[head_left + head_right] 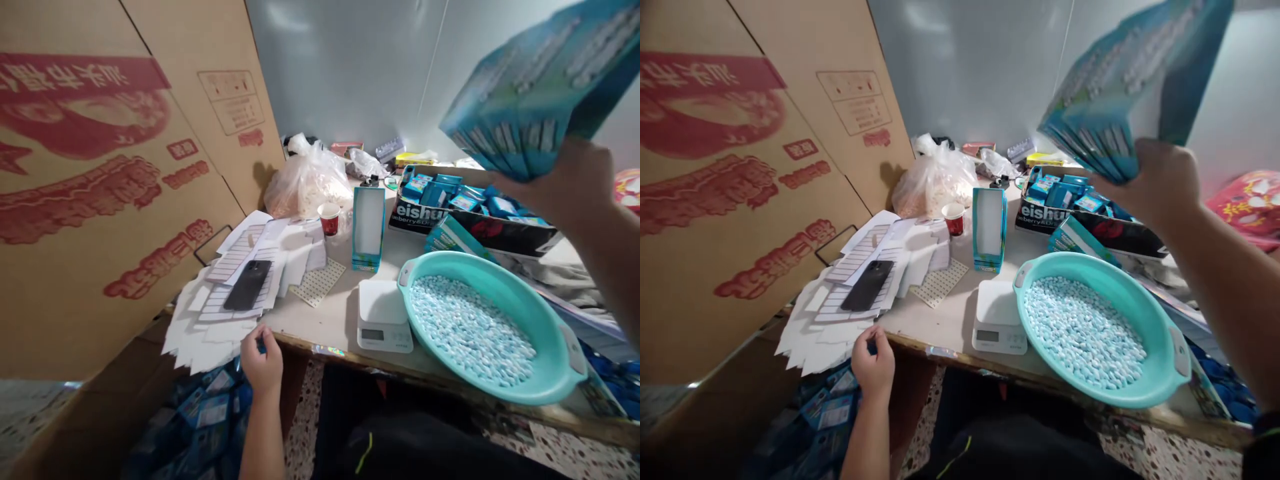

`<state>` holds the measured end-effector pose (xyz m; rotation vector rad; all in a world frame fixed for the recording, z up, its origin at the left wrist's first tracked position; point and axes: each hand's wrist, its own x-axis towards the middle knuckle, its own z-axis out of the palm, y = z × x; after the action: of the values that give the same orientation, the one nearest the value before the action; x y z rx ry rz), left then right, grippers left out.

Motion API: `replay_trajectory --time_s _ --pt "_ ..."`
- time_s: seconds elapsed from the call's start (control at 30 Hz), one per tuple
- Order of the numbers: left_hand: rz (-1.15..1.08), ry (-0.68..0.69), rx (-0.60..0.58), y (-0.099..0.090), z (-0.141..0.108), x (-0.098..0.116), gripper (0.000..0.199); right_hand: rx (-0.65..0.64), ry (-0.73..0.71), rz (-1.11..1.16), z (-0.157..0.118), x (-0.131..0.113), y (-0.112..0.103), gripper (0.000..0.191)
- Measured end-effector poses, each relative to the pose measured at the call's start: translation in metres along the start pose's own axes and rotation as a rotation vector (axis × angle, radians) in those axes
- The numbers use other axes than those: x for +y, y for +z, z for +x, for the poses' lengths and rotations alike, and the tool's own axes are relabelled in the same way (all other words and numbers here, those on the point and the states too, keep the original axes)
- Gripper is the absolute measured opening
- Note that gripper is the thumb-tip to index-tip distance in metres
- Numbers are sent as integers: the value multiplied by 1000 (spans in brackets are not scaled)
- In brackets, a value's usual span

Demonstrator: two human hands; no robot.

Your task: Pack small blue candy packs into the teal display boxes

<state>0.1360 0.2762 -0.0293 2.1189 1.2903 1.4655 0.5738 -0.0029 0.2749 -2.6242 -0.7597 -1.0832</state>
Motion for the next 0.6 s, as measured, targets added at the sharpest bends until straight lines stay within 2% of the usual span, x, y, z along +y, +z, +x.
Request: replay_trajectory --time_s 0.1,0.17,0.2,0.3,0.37,0.43,0.5,0.6 --pt "-79 141 -4 17 24 24 24 67 -107 259 26 -53 -28 49" --pt "-110 235 0 26 44 42 23 64 -197 445 37 -106 -26 49" --pt "-95 260 -4 29 53 47 23 24 -265 499 39 -138 -20 51" --pt "129 214 -31 33 68 46 28 -255 -547 602 33 -249 12 45" --pt "335 120 -44 33 64 36 33 -365 -663 623 19 -320 37 41" --pt "455 41 -74 32 57 24 35 -464 -749 630 2 -375 61 34" --pt "480 24 -122 32 50 16 30 -547 -794 634 -14 -409 82 27" --pt "494 14 -165 31 49 13 22 -601 -811 706 -30 -430 100 31"
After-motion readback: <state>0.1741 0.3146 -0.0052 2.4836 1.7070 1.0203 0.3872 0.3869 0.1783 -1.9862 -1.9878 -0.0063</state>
